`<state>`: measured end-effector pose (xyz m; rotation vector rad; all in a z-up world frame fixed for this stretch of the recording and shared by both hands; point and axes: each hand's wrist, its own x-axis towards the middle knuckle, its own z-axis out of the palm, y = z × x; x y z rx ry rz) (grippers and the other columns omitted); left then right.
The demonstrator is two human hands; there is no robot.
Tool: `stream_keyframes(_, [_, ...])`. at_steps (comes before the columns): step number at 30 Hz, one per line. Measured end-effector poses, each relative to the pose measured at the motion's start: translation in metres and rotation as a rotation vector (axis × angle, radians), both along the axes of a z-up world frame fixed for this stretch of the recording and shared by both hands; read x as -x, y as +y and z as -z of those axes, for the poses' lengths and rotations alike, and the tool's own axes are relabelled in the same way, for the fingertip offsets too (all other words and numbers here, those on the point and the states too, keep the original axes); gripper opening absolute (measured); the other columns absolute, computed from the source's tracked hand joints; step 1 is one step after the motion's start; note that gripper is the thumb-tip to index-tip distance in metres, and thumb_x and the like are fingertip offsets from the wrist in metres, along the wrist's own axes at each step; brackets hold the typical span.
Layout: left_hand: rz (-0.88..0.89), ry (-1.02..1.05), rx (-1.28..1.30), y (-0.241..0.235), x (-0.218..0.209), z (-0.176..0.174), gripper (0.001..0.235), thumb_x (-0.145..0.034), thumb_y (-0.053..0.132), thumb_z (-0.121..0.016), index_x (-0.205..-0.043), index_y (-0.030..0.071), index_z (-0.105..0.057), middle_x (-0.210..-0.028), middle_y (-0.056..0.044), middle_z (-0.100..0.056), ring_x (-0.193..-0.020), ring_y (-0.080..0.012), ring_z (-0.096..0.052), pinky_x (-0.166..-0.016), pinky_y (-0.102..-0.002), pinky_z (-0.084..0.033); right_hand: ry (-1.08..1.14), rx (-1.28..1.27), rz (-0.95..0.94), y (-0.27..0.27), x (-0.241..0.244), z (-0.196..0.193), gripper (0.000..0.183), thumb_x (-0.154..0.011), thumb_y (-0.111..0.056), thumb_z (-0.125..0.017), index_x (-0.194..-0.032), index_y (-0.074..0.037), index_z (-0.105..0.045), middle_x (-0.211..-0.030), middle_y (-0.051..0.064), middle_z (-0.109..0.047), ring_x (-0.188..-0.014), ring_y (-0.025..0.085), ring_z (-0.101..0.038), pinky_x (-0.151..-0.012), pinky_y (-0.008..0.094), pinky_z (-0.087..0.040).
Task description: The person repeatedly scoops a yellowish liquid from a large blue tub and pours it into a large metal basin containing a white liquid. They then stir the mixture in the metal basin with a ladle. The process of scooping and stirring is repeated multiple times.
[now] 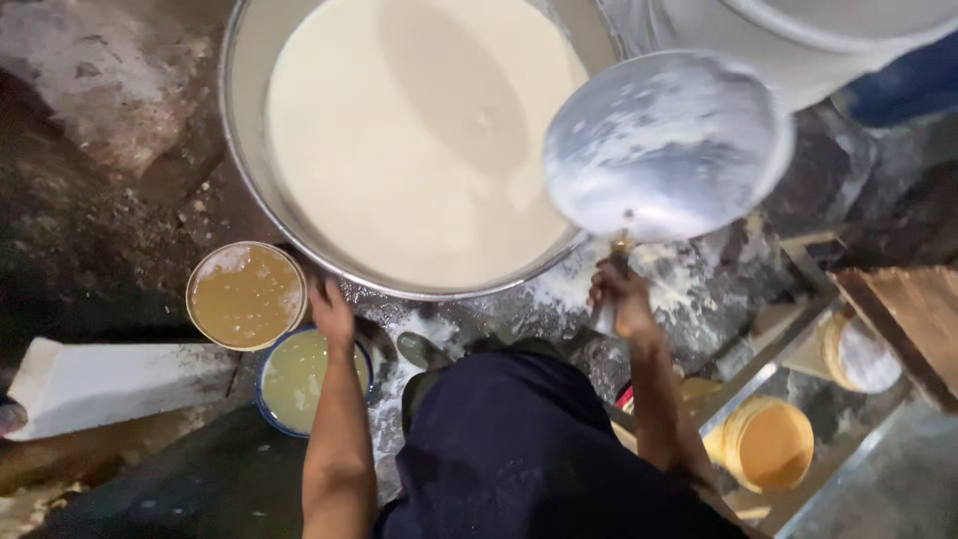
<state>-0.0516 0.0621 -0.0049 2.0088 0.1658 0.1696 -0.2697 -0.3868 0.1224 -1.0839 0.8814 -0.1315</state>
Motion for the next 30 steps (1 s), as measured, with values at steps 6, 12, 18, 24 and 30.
stream_keyframes(6, [-0.009,0.876,-0.534,0.043,0.218,0.025,0.064,-0.099,0.053,-0.055,-0.12,-0.005,-0.072,-0.122,-0.03,-0.071,-0.116,-0.044,-0.067,-0.099,-0.048,-0.053,0.093,-0.179,-0.398,-0.03,-0.002,0.039,0.022,-0.099,-0.017,-0.059,-0.109,-0.001,-0.049,-0.071,0.004,-0.053,-0.053,0.015,-0.054,-0.047,0.033,-0.053])
stream_keyframes(12, [-0.048,1.188,-0.338,-0.01,0.347,-0.003,0.06,-0.098,0.052,-0.058,-0.113,-0.003,-0.075,-0.113,-0.029,-0.074,-0.108,-0.0439,-0.069,-0.094,-0.05,-0.054,0.157,-0.398,-0.522,-0.039,0.027,0.068,0.023,-0.095,-0.009,-0.063,-0.116,-0.003,-0.056,-0.075,0.003,-0.057,-0.055,0.012,-0.055,-0.048,0.029,-0.05])
stream_keyframes(18, [-0.099,1.071,-0.25,-0.036,0.344,-0.023,0.052,-0.097,0.048,-0.061,-0.112,0.0,-0.074,-0.107,-0.026,-0.074,-0.102,-0.0432,-0.069,-0.089,-0.05,-0.054,0.17,-0.396,-0.647,-0.036,0.002,0.067,0.022,-0.096,-0.012,-0.064,-0.114,-0.002,-0.055,-0.077,0.004,-0.057,-0.06,0.014,-0.059,-0.053,0.033,-0.054])
stream_keyframes(24, [-0.163,0.652,-0.385,-0.016,0.346,0.01,0.044,-0.096,0.043,-0.064,-0.11,0.003,-0.073,-0.101,-0.023,-0.074,-0.097,-0.0425,-0.069,-0.085,-0.051,-0.054,0.142,-0.179,-0.735,-0.042,-0.029,0.058,0.017,-0.091,-0.007,-0.064,-0.107,-0.004,-0.057,-0.076,0.003,-0.056,-0.06,0.013,-0.056,-0.053,0.031,-0.05])
stream_keyframes(30, [-0.466,0.436,-0.21,0.014,0.284,0.027,0.046,-0.096,0.041,-0.067,-0.119,0.002,-0.068,-0.086,-0.021,-0.074,-0.081,-0.035,-0.073,-0.074,-0.044,-0.055,0.142,-0.007,-0.75,-0.037,-0.028,0.051,0.016,-0.094,-0.011,-0.066,-0.1,-0.002,-0.053,-0.069,0.003,-0.053,-0.054,0.016,-0.054,-0.05,0.032,-0.049])
